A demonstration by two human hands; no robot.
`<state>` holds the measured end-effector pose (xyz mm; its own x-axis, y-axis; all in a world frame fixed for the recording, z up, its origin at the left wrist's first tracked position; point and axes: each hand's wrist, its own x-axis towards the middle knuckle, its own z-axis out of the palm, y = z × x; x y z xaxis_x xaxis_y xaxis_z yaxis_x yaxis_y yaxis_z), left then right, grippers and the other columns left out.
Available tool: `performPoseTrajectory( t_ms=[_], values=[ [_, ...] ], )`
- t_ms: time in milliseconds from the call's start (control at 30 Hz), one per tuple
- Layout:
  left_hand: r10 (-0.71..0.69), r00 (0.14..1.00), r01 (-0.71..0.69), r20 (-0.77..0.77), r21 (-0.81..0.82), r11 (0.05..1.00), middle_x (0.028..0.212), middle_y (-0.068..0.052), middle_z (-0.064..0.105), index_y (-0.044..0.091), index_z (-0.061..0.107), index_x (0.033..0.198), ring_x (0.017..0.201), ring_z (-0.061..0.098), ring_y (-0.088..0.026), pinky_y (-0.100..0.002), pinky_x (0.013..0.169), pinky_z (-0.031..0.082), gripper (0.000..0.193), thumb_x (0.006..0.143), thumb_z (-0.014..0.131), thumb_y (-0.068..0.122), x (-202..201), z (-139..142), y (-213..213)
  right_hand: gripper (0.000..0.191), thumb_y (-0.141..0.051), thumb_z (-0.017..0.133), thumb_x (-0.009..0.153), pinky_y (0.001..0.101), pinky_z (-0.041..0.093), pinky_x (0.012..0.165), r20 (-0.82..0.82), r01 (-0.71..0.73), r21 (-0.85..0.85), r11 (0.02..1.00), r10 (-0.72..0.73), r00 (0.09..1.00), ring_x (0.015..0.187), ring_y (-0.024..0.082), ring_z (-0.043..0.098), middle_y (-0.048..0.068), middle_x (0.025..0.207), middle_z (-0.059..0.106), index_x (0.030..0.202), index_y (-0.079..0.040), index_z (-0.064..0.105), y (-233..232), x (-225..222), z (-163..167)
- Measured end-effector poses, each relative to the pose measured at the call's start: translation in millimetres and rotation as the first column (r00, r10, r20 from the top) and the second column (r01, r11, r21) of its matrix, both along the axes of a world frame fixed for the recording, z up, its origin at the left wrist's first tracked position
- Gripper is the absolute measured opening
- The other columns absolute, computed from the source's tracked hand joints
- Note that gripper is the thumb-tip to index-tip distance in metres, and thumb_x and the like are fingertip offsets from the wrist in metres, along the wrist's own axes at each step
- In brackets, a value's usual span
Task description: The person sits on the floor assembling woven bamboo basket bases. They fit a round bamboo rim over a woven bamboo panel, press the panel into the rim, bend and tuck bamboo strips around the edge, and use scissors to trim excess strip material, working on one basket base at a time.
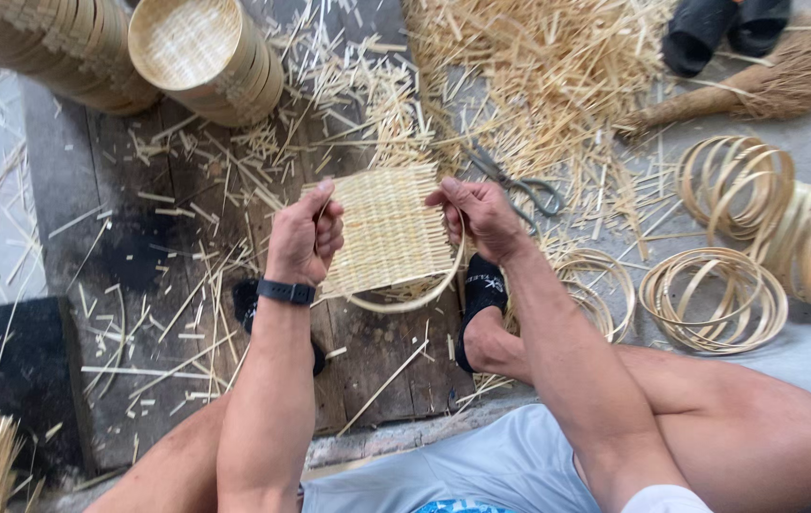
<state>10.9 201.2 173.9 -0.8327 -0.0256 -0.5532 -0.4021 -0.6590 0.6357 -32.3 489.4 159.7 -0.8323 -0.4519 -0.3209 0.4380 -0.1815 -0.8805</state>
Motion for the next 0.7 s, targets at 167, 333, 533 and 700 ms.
performPoseTrajectory(
  t_ms=[167, 333, 533, 700],
  values=[
    [0.112, 0.994, -0.104, 0.01, -0.302, 0.948, 0.065, 0.002, 0.062, 0.0, 0.07, 0.097, 0.052, 0.054, -0.007, -0.023, 0.046, 0.044, 0.021, 0.083, 0.075, 0.015, -3, -68, -18, 0.024, -0.01, 0.079, 0.085, 0.0257, 0.055, 0.05, -0.077, 0.112, 0.449, 0.887, -0.087, 0.993, 0.059, 0.009, 0.065, 0.005, 0.079, 0.073, 0.106, 0.0, 0.073, -10, -12, -49],
    [-0.007, 1.0, -0.005, -0.01, -0.868, 0.496, 0.081, -0.003, 0.077, 0.001, 0.079, 0.101, 0.07, 0.071, -0.013, -0.029, 0.067, 0.059, 0.024, 0.078, 0.082, 0.007, 0, -148, -24, 0.026, -0.013, 0.083, 0.083, 0.0298, 0.058, 0.055, -0.158, 0.167, 0.715, 0.679, -0.077, 0.985, 0.064, 0.012, 0.07, 0.006, 0.082, 0.076, 0.104, -0.001, 0.075, -39, -15, -110],
    [-0.1, 0.986, 0.152, 0.134, -0.97, 0.192, 0.082, -0.013, 0.077, 0.019, 0.08, 0.114, 0.075, 0.072, -0.023, -0.034, 0.071, 0.055, 0.045, 0.071, 0.085, 0.006, 2, -178, -29, 0.017, -0.015, 0.08, 0.08, 0.0299, 0.058, 0.072, -0.346, 0.284, 0.775, 0.565, 0.002, 0.938, 0.072, 0.015, 0.074, 0.006, 0.081, 0.077, 0.095, -0.007, 0.08, -49, -12, -143],
    [-0.028, 0.996, 0.095, 0.09, -0.953, 0.286, 0.085, -0.009, 0.078, 0.014, 0.077, 0.104, 0.077, 0.076, -0.02, -0.032, 0.072, 0.059, 0.03, 0.075, 0.086, 0.014, 8, -173, -30, 0.014, -0.018, 0.083, 0.086, 0.0329, 0.054, 0.07, -0.38, 0.306, 0.797, 0.52, 0.039, 0.924, 0.068, 0.018, 0.068, 0.008, 0.075, 0.074, 0.09, -0.005, 0.08, -48, -12, -141]
  ],
)
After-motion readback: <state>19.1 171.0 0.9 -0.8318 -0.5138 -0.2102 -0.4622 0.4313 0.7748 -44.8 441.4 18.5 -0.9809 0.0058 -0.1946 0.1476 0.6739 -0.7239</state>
